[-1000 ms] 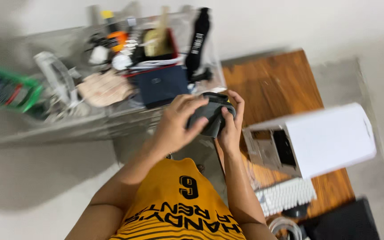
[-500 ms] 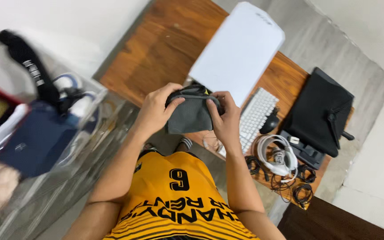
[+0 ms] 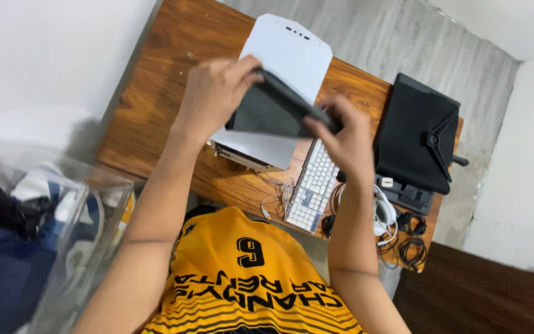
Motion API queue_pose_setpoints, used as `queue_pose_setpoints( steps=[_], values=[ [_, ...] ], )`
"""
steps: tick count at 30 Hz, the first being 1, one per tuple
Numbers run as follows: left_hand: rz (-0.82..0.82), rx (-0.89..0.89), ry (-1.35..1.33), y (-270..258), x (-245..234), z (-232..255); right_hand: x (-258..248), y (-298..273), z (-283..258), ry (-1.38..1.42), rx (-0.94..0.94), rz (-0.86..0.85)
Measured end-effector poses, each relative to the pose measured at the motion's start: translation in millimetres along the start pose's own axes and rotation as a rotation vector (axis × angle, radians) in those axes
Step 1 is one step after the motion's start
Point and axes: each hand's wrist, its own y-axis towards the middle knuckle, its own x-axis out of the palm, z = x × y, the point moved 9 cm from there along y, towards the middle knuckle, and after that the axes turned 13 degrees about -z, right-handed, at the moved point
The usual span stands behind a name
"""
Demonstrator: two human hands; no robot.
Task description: The person wipes the exterior of a white computer case with a cloth and a brush.
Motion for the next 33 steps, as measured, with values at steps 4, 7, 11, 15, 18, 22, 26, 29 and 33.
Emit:
queue_pose_setpoints(
  steps=[4,7,11,15,18,22,26,29,33],
  values=[
    [0.245,0.276,0.162,6.8,-35.0,14.8,-20.7,-6.0,-34.2,-0.29,-0.221,0.245],
    [0.046,0.309,0.011,4.1,-17.5,-1.6,7.3,-6.1,-24.6,-0.387,-0.184,0.153],
    [-0.408,0.066,-0.244,-17.2,25.5,-32.2,56.9,-12.8,12.1,-0.235,0.085,-0.135],
    [-0.606,-0.071,-0.186,-25.8,40.2,-28.7,63.7,-13.8,8.9,-0.246,0.004,-0.183],
    [-0.702,-0.242,-0.169,-35.7,60.3,-42.6,51.2,-9.7,27.6,-0.216,0.102,-0.037],
    [-0.229,-0.07,0.018,-22.0,66.4,-39.0,86.8,19.5,15.1,-0.503,-0.138,-0.054],
    [-0.156,-0.143,0.01,-28.8,92.0,-65.3,111.8,32.3,28.5,-0.638,-0.085,-0.182],
    [-0.127,-0.144,0.063,-27.6,105.2,-71.0,114.0,38.2,27.9,-0.747,-0.098,-0.165],
    [-0.214,-0.188,-0.056,-28.2,119.9,-76.4,114.5,49.0,27.9,-0.753,-0.096,-0.181]
  ],
)
